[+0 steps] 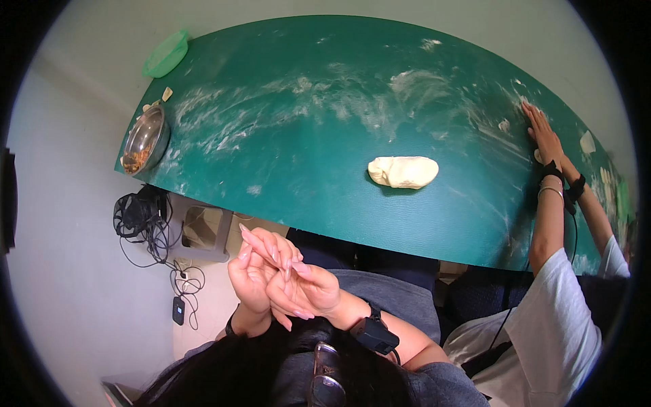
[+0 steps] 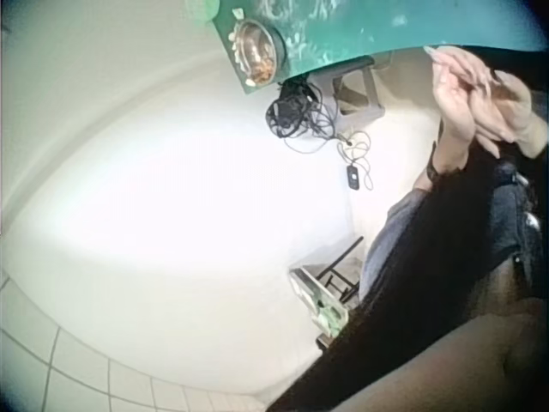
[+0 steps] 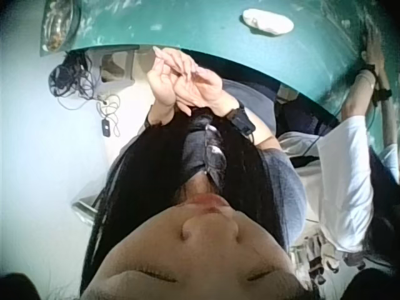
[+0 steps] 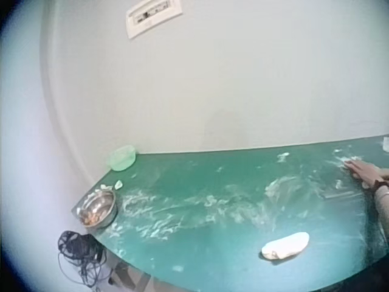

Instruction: The recorder is rolling and shaping small pieces of dough on a green table alongside others.

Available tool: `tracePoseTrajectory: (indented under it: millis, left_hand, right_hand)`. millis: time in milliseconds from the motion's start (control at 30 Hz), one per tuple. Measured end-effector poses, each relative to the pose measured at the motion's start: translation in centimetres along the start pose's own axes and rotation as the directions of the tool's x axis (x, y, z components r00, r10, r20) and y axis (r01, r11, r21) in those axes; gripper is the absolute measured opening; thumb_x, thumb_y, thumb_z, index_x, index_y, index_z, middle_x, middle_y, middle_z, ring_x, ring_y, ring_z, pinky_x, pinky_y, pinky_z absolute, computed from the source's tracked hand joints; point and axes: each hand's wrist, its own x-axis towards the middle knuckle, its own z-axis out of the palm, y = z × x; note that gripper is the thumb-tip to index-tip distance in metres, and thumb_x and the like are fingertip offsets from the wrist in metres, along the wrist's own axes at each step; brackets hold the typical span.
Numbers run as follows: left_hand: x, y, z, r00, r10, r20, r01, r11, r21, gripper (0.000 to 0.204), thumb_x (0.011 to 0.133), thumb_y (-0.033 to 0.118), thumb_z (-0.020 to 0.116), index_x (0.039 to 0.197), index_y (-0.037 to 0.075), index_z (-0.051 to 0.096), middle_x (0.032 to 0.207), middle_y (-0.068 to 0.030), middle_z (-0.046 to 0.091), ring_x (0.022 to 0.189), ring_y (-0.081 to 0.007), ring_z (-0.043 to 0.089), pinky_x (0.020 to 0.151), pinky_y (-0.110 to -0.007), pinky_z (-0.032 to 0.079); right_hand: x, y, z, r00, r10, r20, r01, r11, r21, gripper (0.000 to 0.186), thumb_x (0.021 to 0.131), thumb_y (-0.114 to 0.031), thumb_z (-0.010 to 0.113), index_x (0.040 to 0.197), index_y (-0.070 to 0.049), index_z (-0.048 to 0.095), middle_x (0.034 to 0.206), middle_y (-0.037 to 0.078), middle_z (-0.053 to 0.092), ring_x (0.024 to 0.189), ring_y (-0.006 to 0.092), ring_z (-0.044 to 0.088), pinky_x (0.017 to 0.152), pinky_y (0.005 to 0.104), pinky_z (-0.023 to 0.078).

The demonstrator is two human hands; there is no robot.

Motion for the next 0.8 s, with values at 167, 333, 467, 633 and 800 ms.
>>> tracePoseTrajectory:
  millis: [167, 333, 467, 633, 800]
  left_hand:
    - [0.4, 0.0, -0.3, 1.000, -0.020, -0.017, 0.018, 0.994, -0.104, 0.041, 0.101, 0.041, 0.026, 0.085, 0.008, 0.044, 0.074, -0.0114, 0.054, 0.077, -0.0238, 0.053, 0.083, -0.039, 0.047]
    - [0.0, 0.2, -0.8, 1.000, -0.013, -0.028, 0.010, 0.995, -0.097, 0.043, 0.101, 0.043, 0.025, 0.083, 0.009, 0.043, 0.073, -0.0111, 0.053, 0.076, -0.0234, 0.053, 0.081, -0.038, 0.046]
    - [-0.5, 0.1, -0.8, 0.996, 0.007, -0.086, -0.012, 0.998, -0.056, 0.043, 0.102, 0.043, 0.024, 0.084, 0.009, 0.043, 0.074, -0.0110, 0.053, 0.077, -0.0229, 0.052, 0.081, -0.037, 0.045]
    - [-0.6, 0.3, -2.0, 1.000, 0.009, -0.030, -0.013, 0.991, -0.136, 0.039, 0.099, 0.042, 0.027, 0.086, 0.009, 0.042, 0.076, -0.0109, 0.053, 0.078, -0.0228, 0.052, 0.082, -0.038, 0.045]
    - [-0.8, 0.2, -2.3, 0.998, 0.054, -0.034, -0.057, 0.993, -0.099, 0.039, 0.101, 0.042, 0.029, 0.086, 0.008, 0.043, 0.075, -0.0110, 0.052, 0.079, -0.0231, 0.051, 0.083, -0.038, 0.045]
  right_hand:
    - [0.2, -0.3, -0.2, 0.999, 0.054, -0.004, -0.054, 0.998, -0.017, 0.071, 0.107, -0.046, 0.038, 0.163, -0.011, 0.011, 0.062, 0.007, 0.055, 0.043, 0.0128, 0.053, 0.061, 0.0357, 0.059]
    - [0.5, 0.6, -0.6, 0.998, 0.036, 0.045, -0.035, 0.999, -0.009, 0.060, 0.108, -0.046, 0.037, 0.153, -0.008, 0.030, 0.062, 0.008, 0.055, 0.043, 0.0130, 0.053, 0.062, 0.0360, 0.059]
    - [0.4, 1.0, -0.7, 0.998, 0.067, -0.014, -0.066, 0.997, 0.049, 0.045, 0.108, -0.047, 0.036, 0.121, -0.007, 0.053, 0.062, 0.009, 0.055, 0.043, 0.0131, 0.053, 0.062, 0.0370, 0.060]
    - [0.6, 1.3, -0.5, 0.994, 0.096, -0.049, -0.094, 0.994, 0.048, 0.040, 0.108, -0.047, 0.036, 0.109, -0.011, 0.055, 0.062, 0.009, 0.055, 0.043, 0.0129, 0.054, 0.062, 0.0376, 0.060]
    - [1.2, 1.7, -1.4, 0.993, 0.096, 0.068, -0.095, 0.995, -0.019, 0.044, 0.108, -0.046, 0.036, 0.135, -0.014, 0.050, 0.062, 0.008, 0.056, 0.043, 0.0129, 0.054, 0.064, 0.0383, 0.060]
